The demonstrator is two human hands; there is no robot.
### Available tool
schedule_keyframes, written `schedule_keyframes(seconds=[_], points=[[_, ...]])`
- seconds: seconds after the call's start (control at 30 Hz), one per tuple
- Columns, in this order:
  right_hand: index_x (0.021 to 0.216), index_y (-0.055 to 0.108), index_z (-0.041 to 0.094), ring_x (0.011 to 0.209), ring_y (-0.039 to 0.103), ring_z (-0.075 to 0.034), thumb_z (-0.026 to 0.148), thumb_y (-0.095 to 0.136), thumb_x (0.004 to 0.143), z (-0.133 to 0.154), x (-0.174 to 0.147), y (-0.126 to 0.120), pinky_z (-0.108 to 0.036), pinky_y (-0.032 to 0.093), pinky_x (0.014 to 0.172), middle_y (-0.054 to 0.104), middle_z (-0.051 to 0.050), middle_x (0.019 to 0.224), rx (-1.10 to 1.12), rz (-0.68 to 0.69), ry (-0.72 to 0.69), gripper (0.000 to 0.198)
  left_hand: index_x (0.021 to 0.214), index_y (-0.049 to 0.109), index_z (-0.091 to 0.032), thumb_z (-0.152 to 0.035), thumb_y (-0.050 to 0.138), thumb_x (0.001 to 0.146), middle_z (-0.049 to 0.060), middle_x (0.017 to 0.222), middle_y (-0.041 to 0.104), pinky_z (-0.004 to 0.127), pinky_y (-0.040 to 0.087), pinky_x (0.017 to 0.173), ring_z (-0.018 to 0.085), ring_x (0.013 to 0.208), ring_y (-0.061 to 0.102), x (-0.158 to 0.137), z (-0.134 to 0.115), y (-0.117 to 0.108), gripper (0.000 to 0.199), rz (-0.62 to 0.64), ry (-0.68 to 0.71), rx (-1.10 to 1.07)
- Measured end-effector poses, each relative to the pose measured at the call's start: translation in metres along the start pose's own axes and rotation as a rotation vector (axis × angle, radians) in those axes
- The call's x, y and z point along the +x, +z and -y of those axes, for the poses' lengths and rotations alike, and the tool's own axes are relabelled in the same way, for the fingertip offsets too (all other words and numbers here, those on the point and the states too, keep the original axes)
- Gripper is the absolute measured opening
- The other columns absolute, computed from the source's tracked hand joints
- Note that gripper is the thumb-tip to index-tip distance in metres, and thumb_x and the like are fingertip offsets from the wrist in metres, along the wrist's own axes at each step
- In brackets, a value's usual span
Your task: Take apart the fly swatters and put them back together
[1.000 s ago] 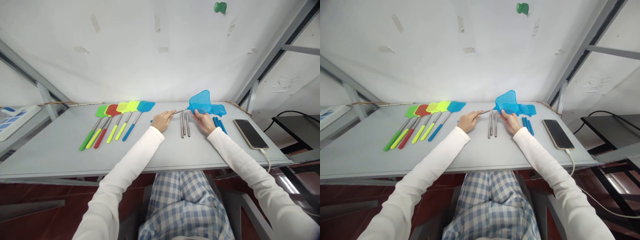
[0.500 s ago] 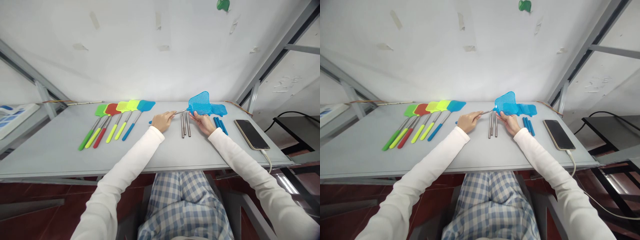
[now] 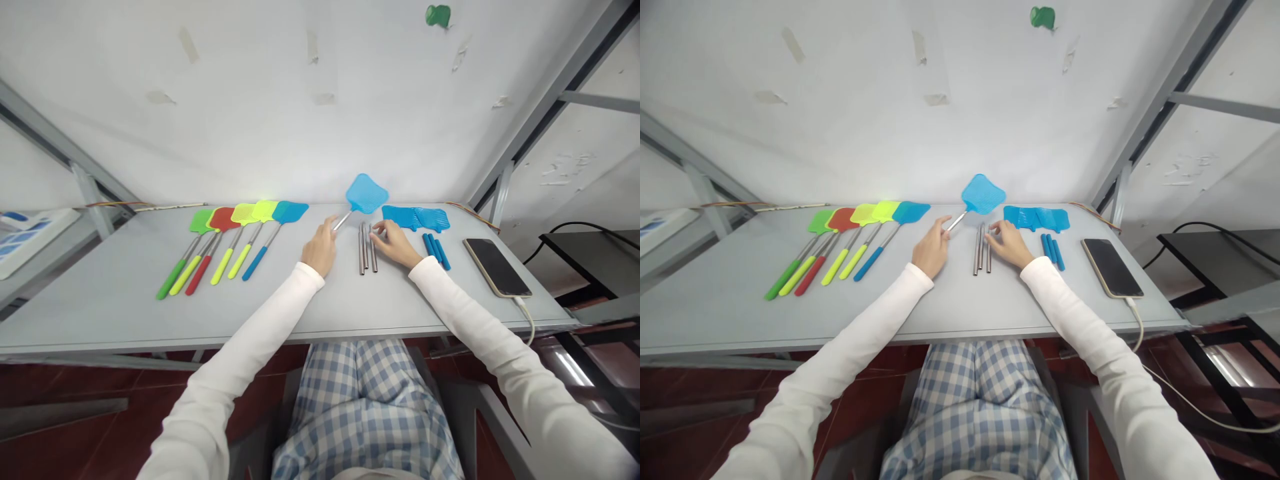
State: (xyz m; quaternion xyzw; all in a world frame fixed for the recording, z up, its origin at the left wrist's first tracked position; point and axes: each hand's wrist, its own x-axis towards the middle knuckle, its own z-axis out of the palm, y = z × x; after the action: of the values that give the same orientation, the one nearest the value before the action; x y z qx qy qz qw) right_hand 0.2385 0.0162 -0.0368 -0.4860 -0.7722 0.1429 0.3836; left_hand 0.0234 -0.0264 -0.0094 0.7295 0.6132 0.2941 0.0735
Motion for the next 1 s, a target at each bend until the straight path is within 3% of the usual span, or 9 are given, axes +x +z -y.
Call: schedule_keyframes(seconds=[0.13, 0.23, 0.33, 0.5, 0.63, 0.7, 0.8, 0.9, 1.0], points=[[0.111, 0.054, 0.013, 0.098, 0.055, -0.029, 0.038, 0.05, 0.084, 0.001, -0.005, 0.001, -0.043, 0.041, 0.088, 0.061, -0.016, 0.102, -0.303, 0.098, -0.027, 0.037, 0.138, 0.045, -0.028, -0.015, 0.029, 0.092, 0.012, 0.112, 0.058, 0.036, 0.048, 0.078, 0.026, 0.097, 0.061, -0.002, 0.024, -0.009, 0.05, -0.018, -0.16, 0.14], [0.113, 0.052, 0.011, 0.1, 0.055, -0.031, 0.032, 0.046, 0.084, 0.005, -0.006, 0.0, -0.044, 0.04, 0.089, 0.061, -0.017, 0.106, -0.366, 0.151, 0.034, 0.037, 0.134, 0.051, -0.017, -0.009, 0.032, 0.087, 0.02, 0.119, 0.053, 0.04, 0.045, 0.083, 0.031, 0.105, 0.057, -0.006, 0.039, -0.01, 0.052, -0.003, -0.234, 0.303], [0.119, 0.049, 0.009, 0.102, 0.055, -0.032, 0.029, 0.046, 0.081, 0.007, -0.006, -0.004, -0.045, 0.039, 0.089, 0.061, -0.019, 0.11, -0.407, 0.188, 0.041, 0.043, 0.123, 0.057, -0.004, -0.007, 0.03, 0.085, 0.026, 0.12, 0.052, 0.045, 0.041, 0.086, 0.037, 0.113, 0.05, -0.012, 0.044, -0.006, 0.047, -0.002, -0.224, 0.427], [0.125, 0.044, 0.008, 0.101, 0.056, -0.034, 0.029, 0.049, 0.077, 0.009, -0.007, -0.008, -0.044, 0.041, 0.085, 0.062, -0.02, 0.108, -0.451, 0.202, -0.016, 0.053, 0.11, 0.063, -0.006, -0.013, 0.03, 0.086, 0.026, 0.109, 0.06, 0.052, 0.037, 0.089, 0.037, 0.11, 0.05, -0.011, 0.047, 0.001, 0.041, -0.047, -0.186, 0.464], [0.125, 0.042, 0.008, 0.09, 0.059, -0.03, 0.018, 0.045, 0.074, 0.007, -0.007, -0.009, -0.039, 0.044, 0.078, 0.064, -0.018, 0.1, -0.428, 0.194, 0.022, 0.052, 0.11, 0.064, -0.008, -0.019, 0.034, 0.087, 0.025, 0.136, 0.05, 0.055, 0.035, 0.092, 0.039, 0.117, 0.047, -0.007, 0.051, -0.002, 0.039, -0.055, -0.171, 0.443], [0.124, 0.042, 0.01, 0.086, 0.059, -0.028, 0.015, 0.043, 0.072, 0.004, -0.006, -0.01, -0.037, 0.044, 0.075, 0.064, -0.016, 0.096, -0.403, 0.174, 0.051, 0.053, 0.111, 0.065, -0.014, -0.023, 0.034, 0.09, 0.018, 0.146, 0.044, 0.057, 0.033, 0.095, 0.038, 0.122, 0.045, -0.014, 0.047, -0.006, 0.039, -0.102, -0.141, 0.413], [0.122, 0.042, 0.013, 0.08, 0.059, -0.026, 0.013, 0.042, 0.07, 0.0, -0.006, -0.009, -0.036, 0.044, 0.071, 0.063, -0.013, 0.093, -0.358, 0.11, 0.085, 0.051, 0.115, 0.062, -0.02, -0.022, 0.032, 0.092, 0.012, 0.144, 0.047, 0.054, 0.031, 0.101, 0.032, 0.125, 0.045, -0.039, 0.026, -0.013, 0.038, -0.159, -0.021, 0.341], [0.117, 0.043, 0.015, 0.081, 0.058, -0.024, 0.014, 0.042, 0.071, 0.0, -0.006, -0.006, -0.035, 0.044, 0.071, 0.06, -0.011, 0.092, -0.265, 0.014, 0.074, 0.047, 0.111, 0.063, -0.021, -0.021, 0.035, 0.093, 0.011, 0.136, 0.055, 0.045, 0.038, 0.098, 0.025, 0.112, 0.057, -0.068, 0.0, -0.016, 0.034, -0.029, 0.151, 0.188], [0.115, 0.043, 0.017, 0.079, 0.056, -0.02, 0.019, 0.045, 0.075, 0.006, -0.005, -0.003, -0.033, 0.045, 0.071, 0.058, -0.008, 0.093, -0.105, -0.055, 0.032, 0.041, 0.112, 0.06, -0.018, -0.021, 0.039, 0.091, 0.011, 0.124, 0.06, 0.035, 0.047, 0.088, 0.018, 0.096, 0.063, -0.072, -0.016, -0.012, 0.03, 0.089, 0.157, -0.094]])
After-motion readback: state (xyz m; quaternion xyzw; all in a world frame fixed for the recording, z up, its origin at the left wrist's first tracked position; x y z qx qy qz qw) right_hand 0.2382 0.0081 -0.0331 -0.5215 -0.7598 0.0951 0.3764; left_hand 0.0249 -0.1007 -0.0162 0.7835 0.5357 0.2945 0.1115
